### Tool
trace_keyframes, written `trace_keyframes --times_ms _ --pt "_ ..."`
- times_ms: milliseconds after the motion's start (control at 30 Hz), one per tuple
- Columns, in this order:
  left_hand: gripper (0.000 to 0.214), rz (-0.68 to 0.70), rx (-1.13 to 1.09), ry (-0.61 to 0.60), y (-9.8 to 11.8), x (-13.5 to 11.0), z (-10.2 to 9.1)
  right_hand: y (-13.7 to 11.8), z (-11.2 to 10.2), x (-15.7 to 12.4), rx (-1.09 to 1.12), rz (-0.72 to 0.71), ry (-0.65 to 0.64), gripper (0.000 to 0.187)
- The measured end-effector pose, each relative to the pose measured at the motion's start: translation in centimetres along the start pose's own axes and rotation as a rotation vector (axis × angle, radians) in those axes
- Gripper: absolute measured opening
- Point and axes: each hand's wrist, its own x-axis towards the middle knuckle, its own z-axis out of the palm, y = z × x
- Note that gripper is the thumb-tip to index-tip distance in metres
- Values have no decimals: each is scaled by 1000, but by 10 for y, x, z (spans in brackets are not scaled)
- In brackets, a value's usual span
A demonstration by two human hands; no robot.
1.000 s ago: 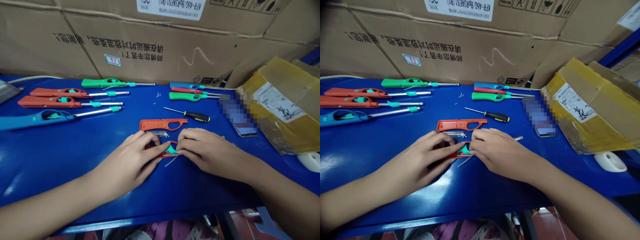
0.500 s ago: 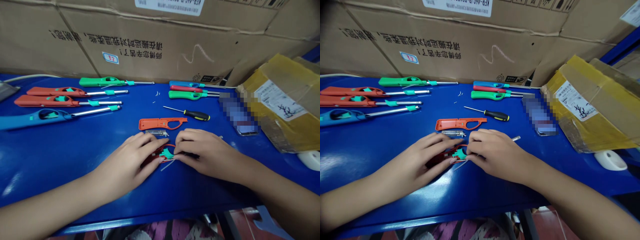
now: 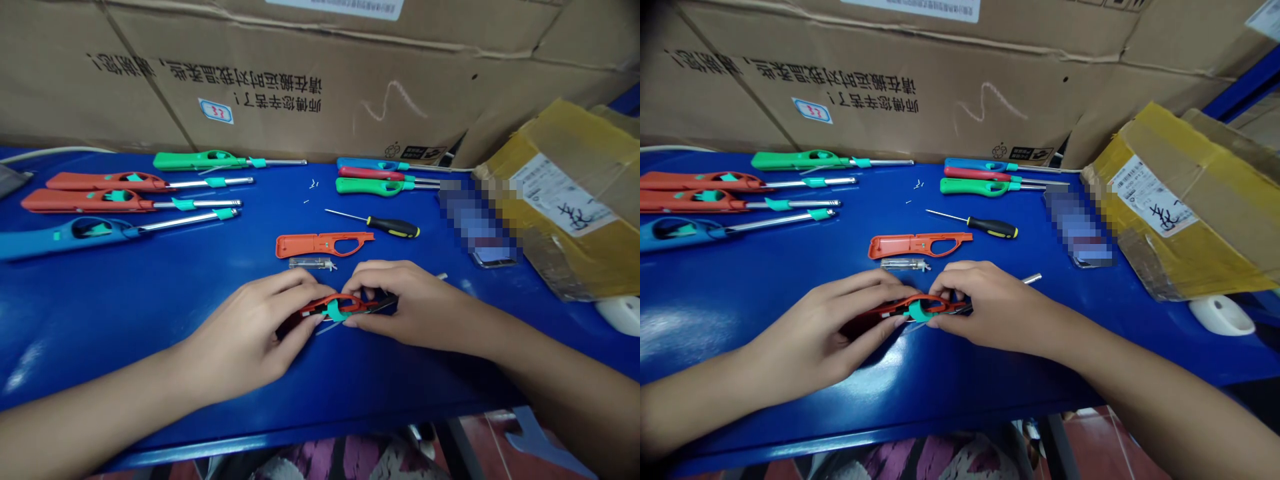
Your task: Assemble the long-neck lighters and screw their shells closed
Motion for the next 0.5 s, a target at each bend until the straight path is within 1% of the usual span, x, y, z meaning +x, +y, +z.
trace_keyframes --times_ms 167,367,500 --pt "24 8 16 -9 -1 0 1 -1 2 1 -33 -25 -13 10" --pt "15 14 38 65 -8 0 7 1 6 0 -59 -86 -28 8" --pt "12 -28 -49 70 -7 2 5 2 4 -2 -68 -80 -47 10"
